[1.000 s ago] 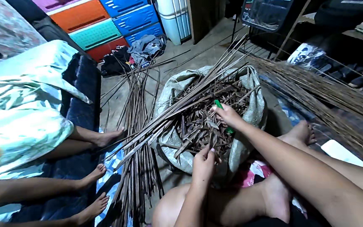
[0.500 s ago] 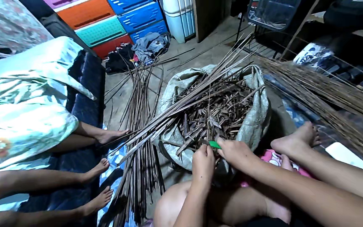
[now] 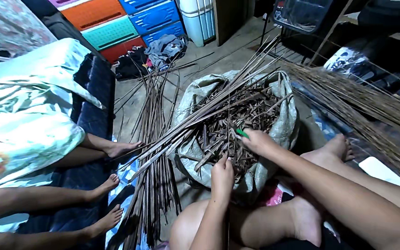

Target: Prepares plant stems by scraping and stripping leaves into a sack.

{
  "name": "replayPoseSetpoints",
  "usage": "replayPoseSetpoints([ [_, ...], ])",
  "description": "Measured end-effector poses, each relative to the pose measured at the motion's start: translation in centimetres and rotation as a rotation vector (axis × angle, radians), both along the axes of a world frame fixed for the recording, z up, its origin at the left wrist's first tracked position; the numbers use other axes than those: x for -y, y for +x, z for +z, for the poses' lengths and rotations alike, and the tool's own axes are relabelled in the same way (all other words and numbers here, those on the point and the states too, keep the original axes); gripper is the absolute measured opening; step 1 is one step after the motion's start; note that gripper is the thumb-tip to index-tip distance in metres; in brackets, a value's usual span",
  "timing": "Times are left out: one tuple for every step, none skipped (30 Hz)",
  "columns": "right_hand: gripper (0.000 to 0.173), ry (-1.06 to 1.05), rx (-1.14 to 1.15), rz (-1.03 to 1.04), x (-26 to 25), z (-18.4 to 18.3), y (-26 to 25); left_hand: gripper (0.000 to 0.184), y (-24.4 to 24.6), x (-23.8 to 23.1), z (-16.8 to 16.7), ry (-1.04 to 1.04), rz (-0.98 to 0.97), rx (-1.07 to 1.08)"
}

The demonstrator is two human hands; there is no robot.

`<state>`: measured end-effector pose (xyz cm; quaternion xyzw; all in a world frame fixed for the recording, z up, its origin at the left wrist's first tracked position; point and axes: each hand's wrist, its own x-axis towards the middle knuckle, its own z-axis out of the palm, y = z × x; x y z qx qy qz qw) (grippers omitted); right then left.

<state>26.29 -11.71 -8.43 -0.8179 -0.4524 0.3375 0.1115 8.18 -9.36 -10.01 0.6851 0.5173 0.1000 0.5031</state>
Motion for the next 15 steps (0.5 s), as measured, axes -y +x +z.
replayPoseSetpoints([
  [0.035,0.04,-0.046,0.046,0.9,-0.2,-0.6,0.035,0.1,0.0,0.1,-0.041,0.023,0.054],
  [0.034,0.059,-0.075,0.089,1.8,-0.5,-1.3,0.034,0.1,0.1,0.2,-0.088,0.048,0.113],
  [0.033,0.069,-0.084,0.125,2.5,-0.8,-1.9,0.034,0.0,0.1,0.3,-0.138,0.074,0.179],
  [0.033,0.073,-0.073,0.156,3.1,-1.1,-2.4,0.033,-0.1,0.2,0.3,-0.182,0.094,0.241],
  [0.033,0.071,-0.047,0.182,3.5,-1.3,-2.7,0.033,-0.3,0.3,0.4,-0.218,0.106,0.293],
  [0.033,0.072,-0.011,0.198,3.5,-1.5,-2.8,0.034,-0.5,0.4,0.5,-0.246,0.113,0.335],
  [0.032,0.077,0.033,0.204,3.3,-1.5,-2.9,0.034,-0.5,0.5,0.6,-0.266,0.121,0.362],
  [0.032,0.073,0.066,0.194,2.9,-1.4,-2.9,0.033,-0.5,0.5,0.6,-0.279,0.129,0.379],
  [0.034,0.057,0.08,0.159,2.3,-1.4,-2.7,0.033,-0.5,0.5,0.7,-0.292,0.137,0.396],
  [0.035,0.042,0.08,0.105,1.6,-1.4,-2.4,0.033,-0.5,0.5,0.7,-0.306,0.137,0.413],
  [0.037,0.032,0.069,0.035,0.8,-1.6,-1.7,0.033,-0.5,0.6,0.8,-0.318,0.13,0.426],
  [0.037,0.039,0.049,-0.034,0.0,-1.8,-0.7,0.033,-0.4,0.7,0.8,-0.326,0.12,0.431],
  [0.038,0.069,0.016,-0.088,-0.7,-1.9,0.4,0.033,-0.4,0.8,0.8,-0.329,0.109,0.427],
  [0.039,0.125,-0.047,-0.13,-1.1,-2.0,1.3,0.033,-0.5,0.8,0.7,-0.331,0.101,0.422],
  [0.039,0.196,-0.137,-0.17,-1.4,-2.0,1.8,0.033,-0.5,0.7,0.7,-0.333,0.099,0.415],
])
